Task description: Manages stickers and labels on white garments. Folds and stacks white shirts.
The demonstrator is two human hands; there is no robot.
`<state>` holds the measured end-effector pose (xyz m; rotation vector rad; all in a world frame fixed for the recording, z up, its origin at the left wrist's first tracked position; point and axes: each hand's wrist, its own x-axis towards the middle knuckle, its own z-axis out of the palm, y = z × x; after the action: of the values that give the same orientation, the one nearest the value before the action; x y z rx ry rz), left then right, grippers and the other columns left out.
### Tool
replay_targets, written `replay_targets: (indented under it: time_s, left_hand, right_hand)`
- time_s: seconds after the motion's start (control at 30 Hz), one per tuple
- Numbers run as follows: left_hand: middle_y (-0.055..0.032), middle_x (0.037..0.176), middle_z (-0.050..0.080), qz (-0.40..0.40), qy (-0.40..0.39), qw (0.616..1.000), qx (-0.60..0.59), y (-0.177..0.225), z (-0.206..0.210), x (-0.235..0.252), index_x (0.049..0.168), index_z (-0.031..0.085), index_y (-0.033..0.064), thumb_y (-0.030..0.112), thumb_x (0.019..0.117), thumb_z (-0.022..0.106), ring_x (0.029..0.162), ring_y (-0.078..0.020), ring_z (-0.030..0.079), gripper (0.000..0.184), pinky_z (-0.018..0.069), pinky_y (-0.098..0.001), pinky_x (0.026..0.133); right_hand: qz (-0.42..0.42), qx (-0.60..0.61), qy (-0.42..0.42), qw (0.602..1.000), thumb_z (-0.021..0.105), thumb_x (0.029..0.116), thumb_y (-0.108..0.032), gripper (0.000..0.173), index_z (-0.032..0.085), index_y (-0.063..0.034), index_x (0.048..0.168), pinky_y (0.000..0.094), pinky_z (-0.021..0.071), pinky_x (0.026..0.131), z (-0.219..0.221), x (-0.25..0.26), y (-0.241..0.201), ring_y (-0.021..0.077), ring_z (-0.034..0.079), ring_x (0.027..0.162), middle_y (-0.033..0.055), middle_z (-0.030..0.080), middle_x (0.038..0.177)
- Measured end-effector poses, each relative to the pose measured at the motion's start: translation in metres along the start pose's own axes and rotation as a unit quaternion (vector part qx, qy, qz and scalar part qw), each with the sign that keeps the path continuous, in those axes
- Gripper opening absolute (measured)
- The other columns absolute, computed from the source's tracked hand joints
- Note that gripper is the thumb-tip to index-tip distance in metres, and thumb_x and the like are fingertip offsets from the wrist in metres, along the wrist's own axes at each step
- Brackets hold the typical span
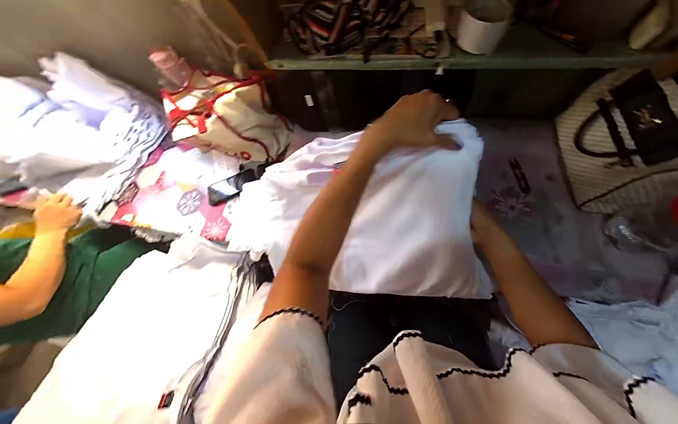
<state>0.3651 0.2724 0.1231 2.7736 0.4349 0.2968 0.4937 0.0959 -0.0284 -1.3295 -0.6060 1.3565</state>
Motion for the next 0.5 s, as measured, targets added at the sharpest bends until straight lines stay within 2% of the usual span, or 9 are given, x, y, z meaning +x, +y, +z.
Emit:
replay_targets:
  time_s: [0.03, 0.07, 0.13, 0.2, 0.27, 0.33, 0.37, 0.43, 0.5]
  left_hand:
    - [-0.0194, 0.103, 0.073, -0.079, 0.047, 0.995, 0.046, -0.004, 0.011, 0.006, 0.110, 0.072, 0.0017, 0.024, 0.1012, 0.059, 0.102, -0.0372, 0.069, 0.028, 0.0514, -0.0576, 0.088]
    - [-0.0173, 0.113, 0.073, -0.130, 0.107, 0.982, 0.090, -0.009, 0.024, 0.007, 0.118, 0.072, 0.0045, 0.014, 0.1025, 0.054, 0.112, -0.0361, 0.068, 0.026, 0.0506, -0.0551, 0.098]
    - [-0.0124, 0.123, 0.072, -0.139, 0.205, 0.965, 0.084, -0.012, 0.040, -0.017, 0.122, 0.073, 0.0064, 0.007, 0.1002, 0.057, 0.123, -0.0304, 0.064, 0.027, 0.0424, -0.0507, 0.113]
    - [-0.0115, 0.131, 0.069, -0.156, 0.285, 0.944, 0.051, -0.007, 0.054, -0.081, 0.123, 0.072, 0.0043, 0.009, 0.0998, 0.059, 0.129, -0.0277, 0.061, 0.027, 0.0331, -0.0531, 0.121]
    - [-0.0193, 0.135, 0.065, -0.279, 0.379, 0.882, 0.038, -0.004, 0.083, -0.181, 0.123, 0.069, -0.0033, 0.014, 0.1024, 0.059, 0.134, -0.0333, 0.056, 0.028, 0.0330, -0.0524, 0.121]
    - [-0.0254, 0.129, 0.063, -0.473, 0.457, 0.752, 0.043, -0.014, 0.129, -0.288, 0.120, 0.063, -0.0084, 0.026, 0.1039, 0.059, 0.127, -0.0359, 0.058, 0.038, 0.0448, -0.0489, 0.112]
    - [-0.0301, 0.125, 0.062, -0.556, 0.478, 0.680, 0.025, -0.016, 0.153, -0.332, 0.120, 0.061, -0.0126, 0.028, 0.1025, 0.060, 0.123, -0.0401, 0.059, 0.045, 0.0460, -0.0513, 0.108]
    - [-0.0334, 0.118, 0.063, -0.639, 0.479, 0.596, -0.084, -0.014, 0.196, -0.388, 0.128, 0.054, -0.0166, 0.029, 0.1031, 0.059, 0.114, -0.0417, 0.062, 0.052, 0.0495, -0.0520, 0.100]
    - [-0.0308, 0.123, 0.064, -0.631, 0.443, 0.596, -0.223, -0.015, 0.231, -0.407, 0.136, 0.050, -0.0138, 0.031, 0.1050, 0.055, 0.116, -0.0362, 0.063, 0.054, 0.0496, -0.0491, 0.103]
  right_hand:
    - [0.041, 0.039, -0.002, 0.998, 0.025, 0.1139, -0.030, 0.038, 0.057, -0.0111, 0.120, 0.0266, 0.0565, 0.073, -0.005, 0.013, 0.012, 0.0055, 0.064, 0.082, -0.0006, 0.065, 0.091]
    - [0.063, 0.066, -0.015, 0.996, 0.023, 0.1139, -0.032, 0.040, 0.057, -0.0120, 0.120, 0.0267, 0.0576, 0.073, -0.013, 0.026, 0.027, 0.0056, 0.065, 0.084, -0.0006, 0.067, 0.092]
    - [0.071, 0.105, -0.039, 0.991, 0.019, 0.1142, -0.030, 0.042, 0.055, -0.0097, 0.127, 0.0279, 0.0570, 0.078, -0.035, 0.043, 0.051, 0.0071, 0.064, 0.090, 0.0011, 0.066, 0.100]
    - [0.079, 0.139, -0.024, 0.987, 0.019, 0.1133, -0.037, 0.046, 0.055, -0.0127, 0.124, 0.0317, 0.0603, 0.078, -0.037, 0.047, 0.047, 0.0096, 0.069, 0.091, 0.0014, 0.070, 0.100]
    - [0.056, 0.119, -0.029, 0.991, 0.014, 0.1096, -0.056, 0.064, 0.049, -0.0141, 0.142, 0.0362, 0.0588, 0.092, -0.038, 0.046, 0.037, 0.0118, 0.067, 0.110, 0.0025, 0.069, 0.121]
    - [-0.010, 0.078, -0.072, 0.994, 0.004, 0.1037, -0.066, 0.084, 0.038, -0.0083, 0.154, 0.0388, 0.0538, 0.105, -0.040, 0.041, 0.034, 0.0141, 0.061, 0.126, 0.0065, 0.063, 0.139]
    - [-0.034, 0.044, -0.076, 0.996, 0.004, 0.1053, -0.062, 0.081, 0.032, -0.0060, 0.156, 0.0347, 0.0523, 0.106, -0.035, 0.034, 0.036, 0.0109, 0.059, 0.127, 0.0058, 0.060, 0.142]
    - [-0.042, -0.042, -0.037, 0.998, 0.024, 0.1123, -0.038, 0.052, 0.038, -0.0029, 0.148, 0.0225, 0.0538, 0.097, -0.016, 0.019, 0.044, 0.0000, 0.062, 0.112, -0.0004, 0.063, 0.126]
    - [-0.021, -0.069, -0.020, 0.997, 0.043, 0.1077, -0.020, 0.031, 0.052, -0.0042, 0.132, 0.0211, 0.0561, 0.088, -0.002, 0.015, 0.043, -0.0012, 0.065, 0.097, -0.0036, 0.067, 0.108]
